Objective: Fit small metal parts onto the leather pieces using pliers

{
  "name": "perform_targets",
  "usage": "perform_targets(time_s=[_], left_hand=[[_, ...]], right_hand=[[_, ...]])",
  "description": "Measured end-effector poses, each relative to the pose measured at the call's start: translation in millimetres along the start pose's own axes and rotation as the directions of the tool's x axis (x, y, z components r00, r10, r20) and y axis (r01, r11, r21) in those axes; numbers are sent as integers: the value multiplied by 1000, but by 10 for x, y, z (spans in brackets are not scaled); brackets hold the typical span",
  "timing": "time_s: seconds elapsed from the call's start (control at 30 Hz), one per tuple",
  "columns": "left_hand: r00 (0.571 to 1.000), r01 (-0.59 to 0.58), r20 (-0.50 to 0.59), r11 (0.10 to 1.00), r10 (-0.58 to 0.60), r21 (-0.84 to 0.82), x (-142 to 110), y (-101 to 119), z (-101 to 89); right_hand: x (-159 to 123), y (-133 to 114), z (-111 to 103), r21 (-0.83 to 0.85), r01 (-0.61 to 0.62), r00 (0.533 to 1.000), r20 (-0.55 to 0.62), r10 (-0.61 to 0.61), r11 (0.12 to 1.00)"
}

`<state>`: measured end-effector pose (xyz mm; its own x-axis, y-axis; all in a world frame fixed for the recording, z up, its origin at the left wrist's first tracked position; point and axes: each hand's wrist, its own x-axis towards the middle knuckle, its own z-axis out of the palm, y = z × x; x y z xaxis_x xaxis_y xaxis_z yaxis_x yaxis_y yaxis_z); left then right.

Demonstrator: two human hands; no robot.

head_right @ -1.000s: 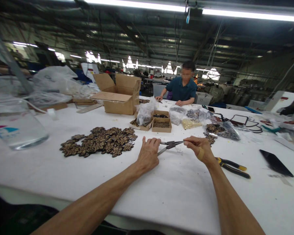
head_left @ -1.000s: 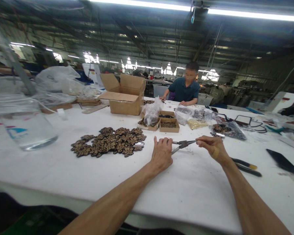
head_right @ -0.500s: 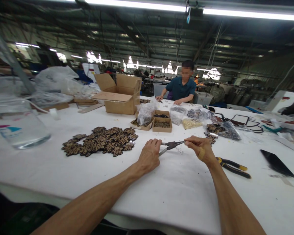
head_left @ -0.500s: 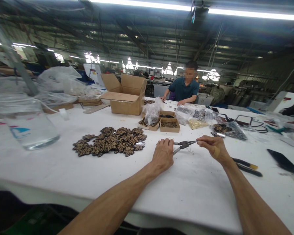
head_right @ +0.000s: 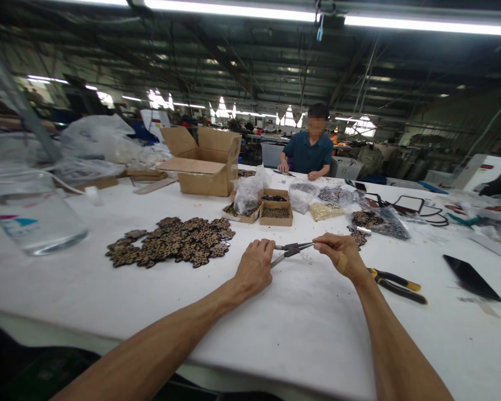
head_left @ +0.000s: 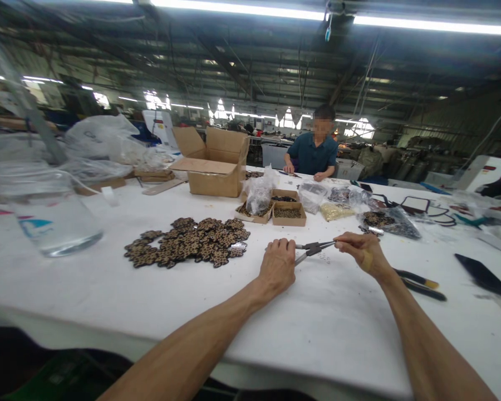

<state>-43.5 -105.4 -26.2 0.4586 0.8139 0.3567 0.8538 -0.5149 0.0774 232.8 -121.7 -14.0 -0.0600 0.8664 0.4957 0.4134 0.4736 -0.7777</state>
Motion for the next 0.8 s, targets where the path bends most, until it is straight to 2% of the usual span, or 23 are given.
perform_targets(time_s=[0.8], left_hand=[[999, 16, 28, 1000, -16, 11, -18, 25, -31]], right_hand=[[-11, 31, -14, 15, -40, 998, 42, 39, 999]])
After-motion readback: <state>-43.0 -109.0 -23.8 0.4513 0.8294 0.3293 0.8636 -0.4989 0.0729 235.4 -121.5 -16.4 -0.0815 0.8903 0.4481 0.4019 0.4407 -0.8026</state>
